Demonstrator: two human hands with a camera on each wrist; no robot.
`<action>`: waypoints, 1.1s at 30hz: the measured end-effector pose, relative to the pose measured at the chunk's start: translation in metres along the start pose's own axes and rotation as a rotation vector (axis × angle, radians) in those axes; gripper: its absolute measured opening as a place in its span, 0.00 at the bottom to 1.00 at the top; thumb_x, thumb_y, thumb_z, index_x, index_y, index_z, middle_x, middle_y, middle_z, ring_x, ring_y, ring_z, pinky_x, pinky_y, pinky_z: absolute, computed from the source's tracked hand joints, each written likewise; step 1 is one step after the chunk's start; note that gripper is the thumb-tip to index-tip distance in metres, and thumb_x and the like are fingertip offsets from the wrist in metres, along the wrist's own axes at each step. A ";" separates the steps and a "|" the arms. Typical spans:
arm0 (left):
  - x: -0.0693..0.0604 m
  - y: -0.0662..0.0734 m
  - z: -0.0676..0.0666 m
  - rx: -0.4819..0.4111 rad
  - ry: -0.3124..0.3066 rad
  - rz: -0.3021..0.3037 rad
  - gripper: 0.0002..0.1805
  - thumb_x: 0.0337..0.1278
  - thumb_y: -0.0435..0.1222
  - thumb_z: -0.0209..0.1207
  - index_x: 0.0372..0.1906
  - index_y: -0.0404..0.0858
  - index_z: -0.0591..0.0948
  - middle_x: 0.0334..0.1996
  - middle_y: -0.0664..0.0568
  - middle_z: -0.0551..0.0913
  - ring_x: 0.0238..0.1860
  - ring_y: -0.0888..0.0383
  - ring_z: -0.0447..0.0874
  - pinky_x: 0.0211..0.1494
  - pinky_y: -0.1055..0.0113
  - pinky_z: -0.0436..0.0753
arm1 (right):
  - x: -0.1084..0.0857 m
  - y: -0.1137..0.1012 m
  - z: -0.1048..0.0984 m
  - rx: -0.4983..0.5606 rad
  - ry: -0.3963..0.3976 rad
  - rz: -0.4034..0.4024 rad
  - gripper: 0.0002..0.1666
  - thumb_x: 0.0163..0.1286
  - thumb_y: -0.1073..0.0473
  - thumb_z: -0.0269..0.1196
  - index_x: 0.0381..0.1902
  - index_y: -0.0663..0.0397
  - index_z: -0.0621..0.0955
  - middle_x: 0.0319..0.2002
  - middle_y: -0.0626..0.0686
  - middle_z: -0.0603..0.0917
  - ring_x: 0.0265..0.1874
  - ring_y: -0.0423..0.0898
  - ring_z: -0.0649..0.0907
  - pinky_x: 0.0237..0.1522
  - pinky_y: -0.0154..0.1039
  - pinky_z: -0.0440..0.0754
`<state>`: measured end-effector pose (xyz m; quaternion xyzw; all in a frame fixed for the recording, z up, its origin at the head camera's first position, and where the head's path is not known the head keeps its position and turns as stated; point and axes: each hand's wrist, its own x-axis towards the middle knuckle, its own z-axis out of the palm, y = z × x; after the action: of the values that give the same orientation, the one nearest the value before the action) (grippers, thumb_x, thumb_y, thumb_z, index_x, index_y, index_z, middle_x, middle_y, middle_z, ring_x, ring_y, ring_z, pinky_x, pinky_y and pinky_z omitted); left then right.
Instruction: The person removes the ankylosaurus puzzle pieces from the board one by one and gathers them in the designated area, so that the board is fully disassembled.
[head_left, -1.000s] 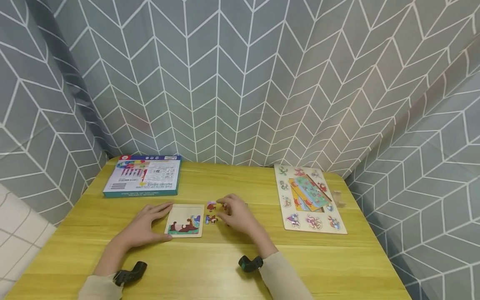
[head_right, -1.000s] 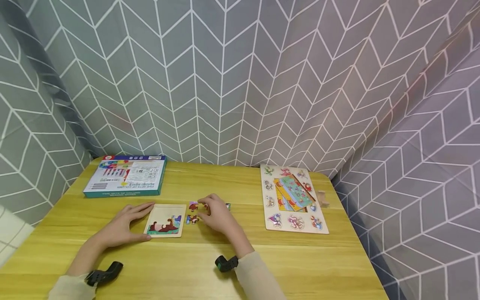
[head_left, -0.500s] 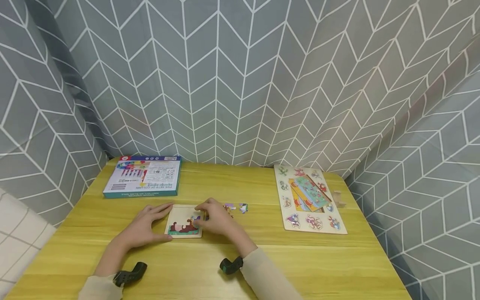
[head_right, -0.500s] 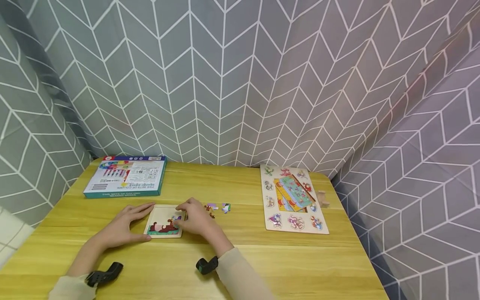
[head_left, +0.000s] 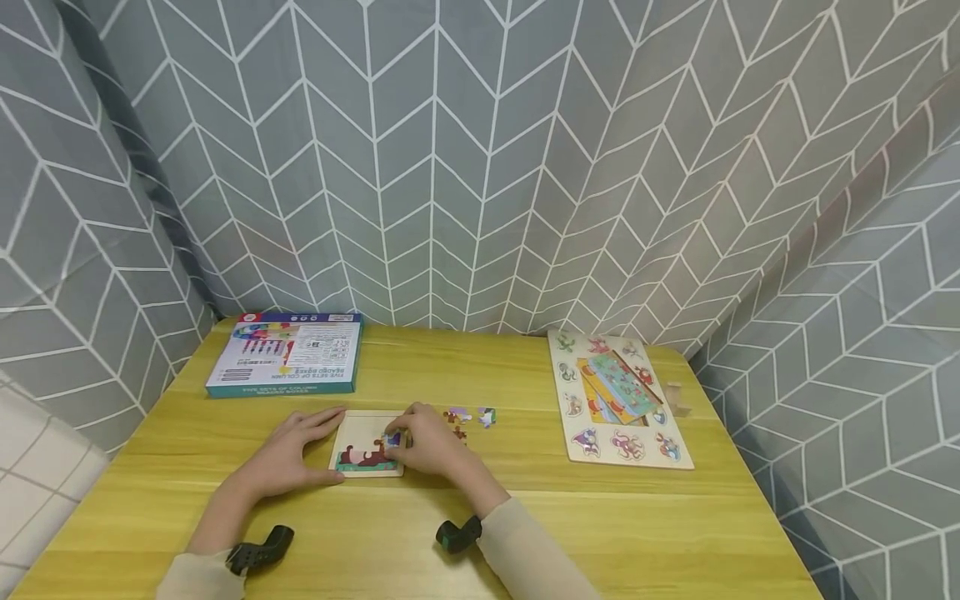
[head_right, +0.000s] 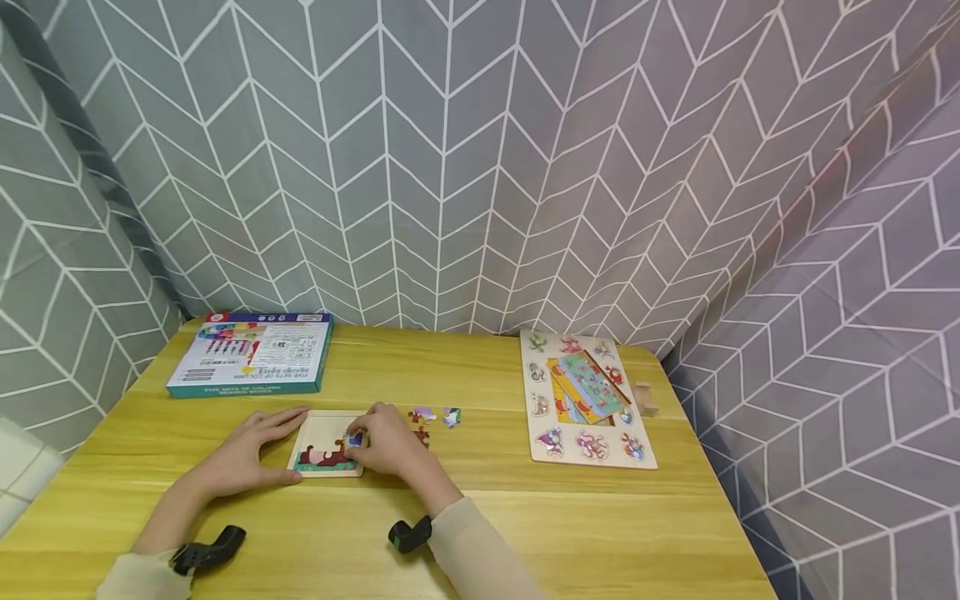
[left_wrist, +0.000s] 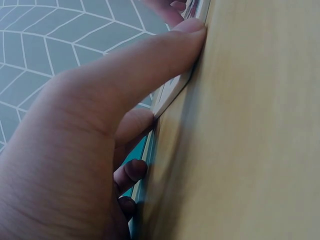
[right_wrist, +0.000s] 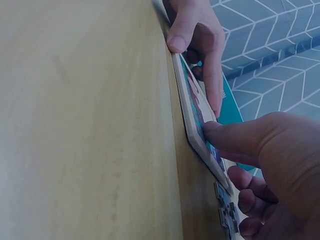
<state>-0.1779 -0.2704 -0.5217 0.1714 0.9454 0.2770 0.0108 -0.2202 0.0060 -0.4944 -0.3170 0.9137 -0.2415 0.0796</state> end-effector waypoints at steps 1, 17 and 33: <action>0.000 0.000 0.000 -0.001 0.000 0.001 0.58 0.45 0.65 0.77 0.80 0.44 0.71 0.78 0.47 0.71 0.54 0.54 0.68 0.56 0.46 0.75 | 0.000 0.000 0.000 0.001 -0.001 0.004 0.16 0.70 0.49 0.74 0.51 0.47 0.91 0.46 0.48 0.82 0.42 0.39 0.75 0.45 0.31 0.74; -0.001 -0.001 0.000 -0.004 0.014 0.007 0.58 0.45 0.64 0.77 0.79 0.42 0.72 0.78 0.46 0.72 0.53 0.55 0.68 0.56 0.46 0.75 | 0.002 0.002 -0.003 0.013 -0.024 -0.020 0.17 0.71 0.53 0.74 0.55 0.50 0.89 0.45 0.45 0.86 0.43 0.38 0.79 0.50 0.31 0.77; -0.001 0.001 0.000 -0.007 0.000 -0.008 0.58 0.45 0.65 0.77 0.80 0.43 0.72 0.78 0.47 0.71 0.53 0.56 0.68 0.56 0.46 0.75 | 0.001 0.002 -0.006 0.071 -0.034 -0.011 0.18 0.74 0.57 0.71 0.59 0.54 0.88 0.53 0.49 0.86 0.42 0.36 0.77 0.47 0.29 0.77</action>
<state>-0.1765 -0.2698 -0.5209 0.1674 0.9451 0.2804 0.0125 -0.2234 0.0088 -0.4903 -0.3231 0.9014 -0.2686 0.1048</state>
